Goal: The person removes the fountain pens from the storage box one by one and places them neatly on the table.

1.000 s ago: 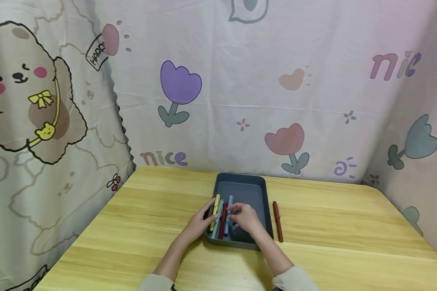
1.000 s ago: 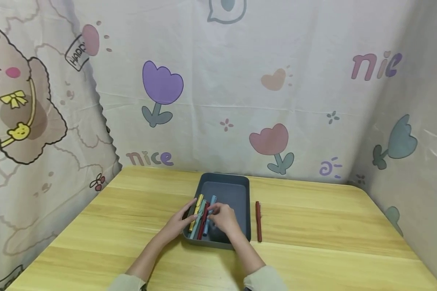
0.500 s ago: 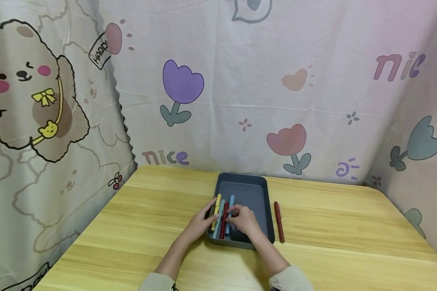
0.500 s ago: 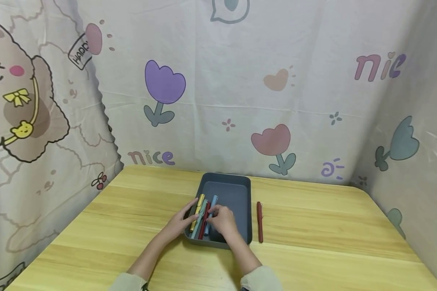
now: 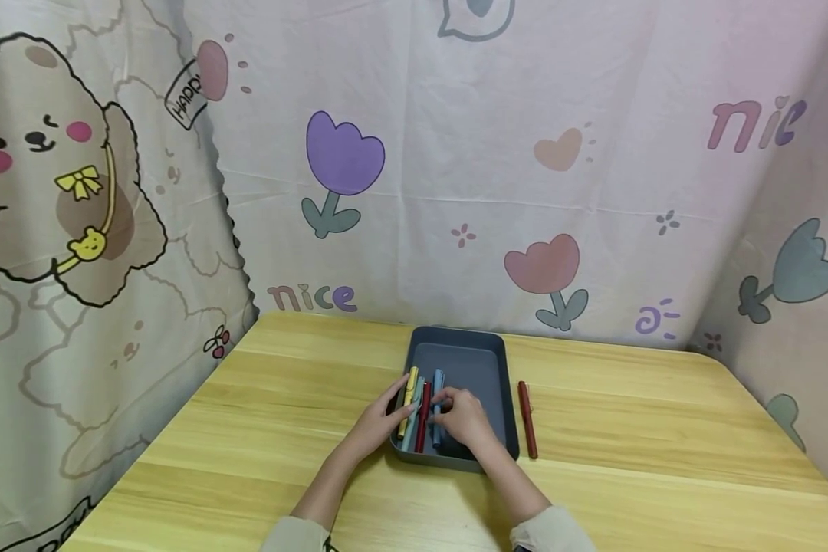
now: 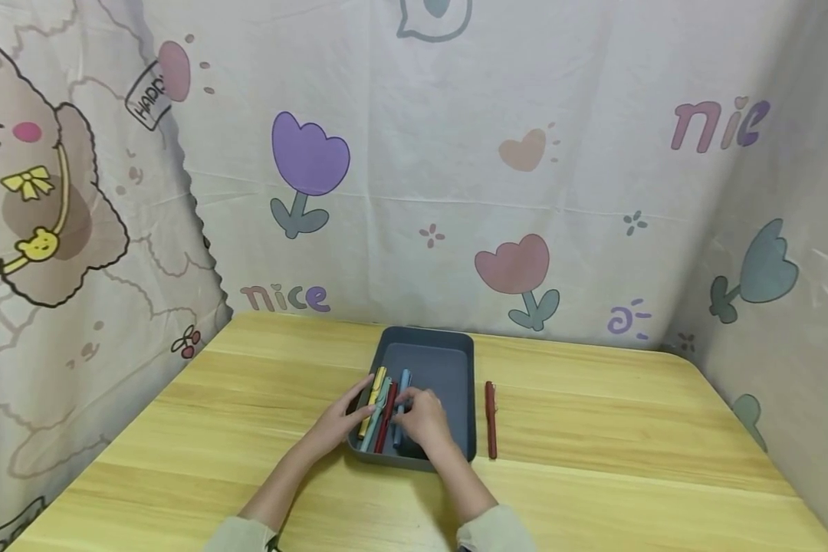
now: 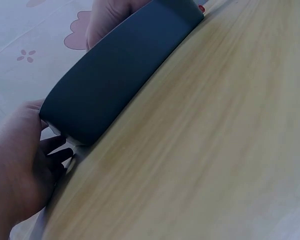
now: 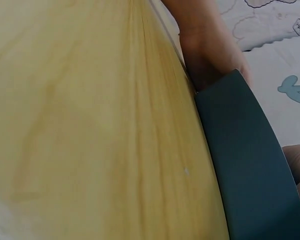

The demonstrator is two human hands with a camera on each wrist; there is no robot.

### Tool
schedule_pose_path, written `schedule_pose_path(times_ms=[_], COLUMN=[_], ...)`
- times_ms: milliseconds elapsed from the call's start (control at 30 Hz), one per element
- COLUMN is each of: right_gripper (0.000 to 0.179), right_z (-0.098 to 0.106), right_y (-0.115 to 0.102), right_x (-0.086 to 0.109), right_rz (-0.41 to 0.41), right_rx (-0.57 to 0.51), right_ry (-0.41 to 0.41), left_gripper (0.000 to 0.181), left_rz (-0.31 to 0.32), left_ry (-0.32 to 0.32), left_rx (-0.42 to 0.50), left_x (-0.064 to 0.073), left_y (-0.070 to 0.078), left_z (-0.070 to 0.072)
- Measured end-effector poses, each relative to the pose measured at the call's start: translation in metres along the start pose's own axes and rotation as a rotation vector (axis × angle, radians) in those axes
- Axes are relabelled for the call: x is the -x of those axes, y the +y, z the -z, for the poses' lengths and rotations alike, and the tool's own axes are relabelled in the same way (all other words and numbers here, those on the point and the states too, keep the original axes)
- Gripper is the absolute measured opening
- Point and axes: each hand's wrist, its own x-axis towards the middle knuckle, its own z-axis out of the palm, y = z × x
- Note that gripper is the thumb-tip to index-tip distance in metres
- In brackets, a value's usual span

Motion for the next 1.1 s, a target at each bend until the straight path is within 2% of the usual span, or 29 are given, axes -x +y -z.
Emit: schedule_pose_path(times_ms=[200,467,700,767,933,1100], right_gripper=[0.021,0.021,0.021,0.02,0.018,0.016], right_z=[-0.001,-0.001,-0.003,-0.004,-0.003,0.001], right_y=[-0.001,-0.003,-0.005,-0.007,-0.006,-0.003], right_x=[0.0,0.001,0.006,0.007,0.007,0.003], right_rz=[-0.001,0.034,0.071,0.071,0.052,-0.008], right_rx=[0.014,0.12,0.219,0.222,0.187,0.092], right_ry=[0.029,0.068,0.098,0.1,0.095,0.058], left_gripper=[0.057,0.058,0.056,0.056,0.058,0.059], left_rz=[0.002,0.004,-0.011,-0.01,-0.007,0.0], left_ry=[-0.003,0.009,-0.003,0.0,0.009,0.0], left_rx=[0.012,0.015,0.037,0.028,0.005,0.023], left_x=[-0.001,-0.004,0.007,0.007,0.002,0.001], left_y=[0.002,0.004,0.027,0.024,0.003,-0.002], left_z=[0.001,0.001,0.004,0.003,0.0,0.0])
